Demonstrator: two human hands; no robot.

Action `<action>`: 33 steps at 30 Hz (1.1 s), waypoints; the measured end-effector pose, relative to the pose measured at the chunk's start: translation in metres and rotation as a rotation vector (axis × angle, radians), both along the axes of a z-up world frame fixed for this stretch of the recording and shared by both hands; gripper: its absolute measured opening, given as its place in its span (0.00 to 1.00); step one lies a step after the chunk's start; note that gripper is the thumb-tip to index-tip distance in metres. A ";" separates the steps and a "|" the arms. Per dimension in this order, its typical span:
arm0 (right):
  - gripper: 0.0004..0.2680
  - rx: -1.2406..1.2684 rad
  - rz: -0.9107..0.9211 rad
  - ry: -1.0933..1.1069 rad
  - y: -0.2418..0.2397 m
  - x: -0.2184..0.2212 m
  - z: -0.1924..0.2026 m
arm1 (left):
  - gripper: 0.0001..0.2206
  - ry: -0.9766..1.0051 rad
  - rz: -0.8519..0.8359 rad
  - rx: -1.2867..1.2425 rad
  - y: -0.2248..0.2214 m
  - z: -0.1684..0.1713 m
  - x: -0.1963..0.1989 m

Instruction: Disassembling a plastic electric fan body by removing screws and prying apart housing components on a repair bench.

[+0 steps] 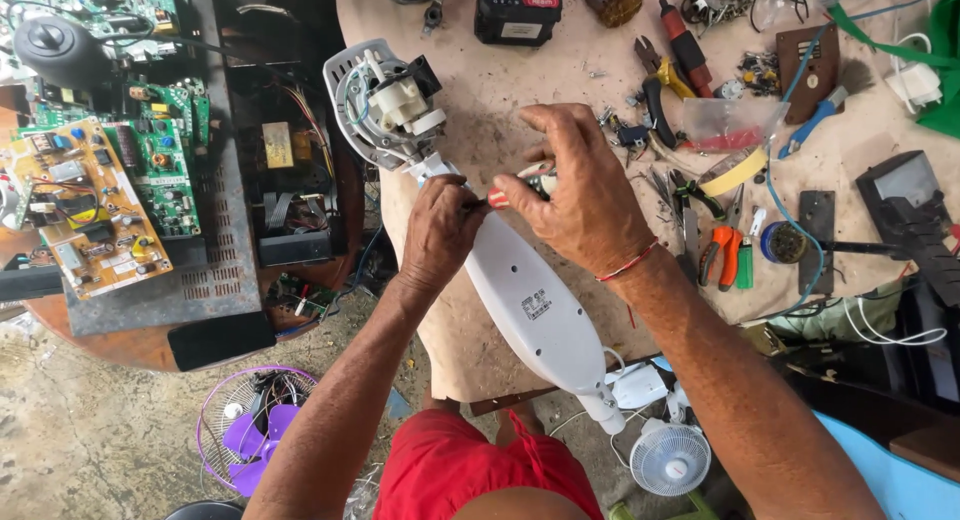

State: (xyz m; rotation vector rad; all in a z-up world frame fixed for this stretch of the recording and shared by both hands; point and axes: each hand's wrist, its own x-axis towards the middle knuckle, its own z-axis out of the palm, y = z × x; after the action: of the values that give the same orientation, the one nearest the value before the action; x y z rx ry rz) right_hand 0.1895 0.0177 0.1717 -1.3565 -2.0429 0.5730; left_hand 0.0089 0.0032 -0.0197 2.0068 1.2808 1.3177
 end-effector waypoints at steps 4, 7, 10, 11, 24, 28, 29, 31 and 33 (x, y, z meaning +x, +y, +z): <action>0.20 -0.020 0.022 0.016 0.004 0.008 -0.002 | 0.26 0.034 -0.027 -0.058 0.000 0.025 0.003; 0.18 -0.056 0.042 0.010 -0.005 0.020 -0.003 | 0.06 0.086 -0.057 -0.021 0.002 0.010 0.009; 0.17 -0.022 -0.013 0.063 -0.017 0.027 -0.010 | 0.13 0.123 0.019 -0.023 0.005 -0.022 0.011; 0.16 -0.053 -0.063 0.102 -0.019 0.034 -0.018 | 0.15 0.128 0.022 -0.025 0.005 -0.026 0.012; 0.06 -0.519 -0.721 1.146 -0.083 0.102 -0.192 | 0.15 0.105 0.230 -0.070 -0.031 0.033 0.009; 0.06 -0.511 -0.708 1.188 -0.082 0.099 -0.197 | 0.13 0.229 0.281 -0.075 -0.028 0.039 0.014; 0.07 -0.500 -0.707 1.205 -0.081 0.098 -0.199 | 0.14 0.292 0.245 -0.069 -0.026 0.047 0.018; 0.07 -0.490 -0.706 1.223 -0.085 0.101 -0.204 | 0.15 0.356 0.210 -0.064 -0.019 0.058 0.025; 0.07 -0.506 -0.699 1.234 -0.089 0.110 -0.211 | 0.17 0.510 0.070 -0.135 -0.005 0.065 0.034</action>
State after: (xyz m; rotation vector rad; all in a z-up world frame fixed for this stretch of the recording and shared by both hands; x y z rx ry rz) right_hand 0.2993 -0.0717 -0.0397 -1.3135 -0.4143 1.2140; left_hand 0.0433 -0.0015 0.0458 2.2993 1.6189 0.7365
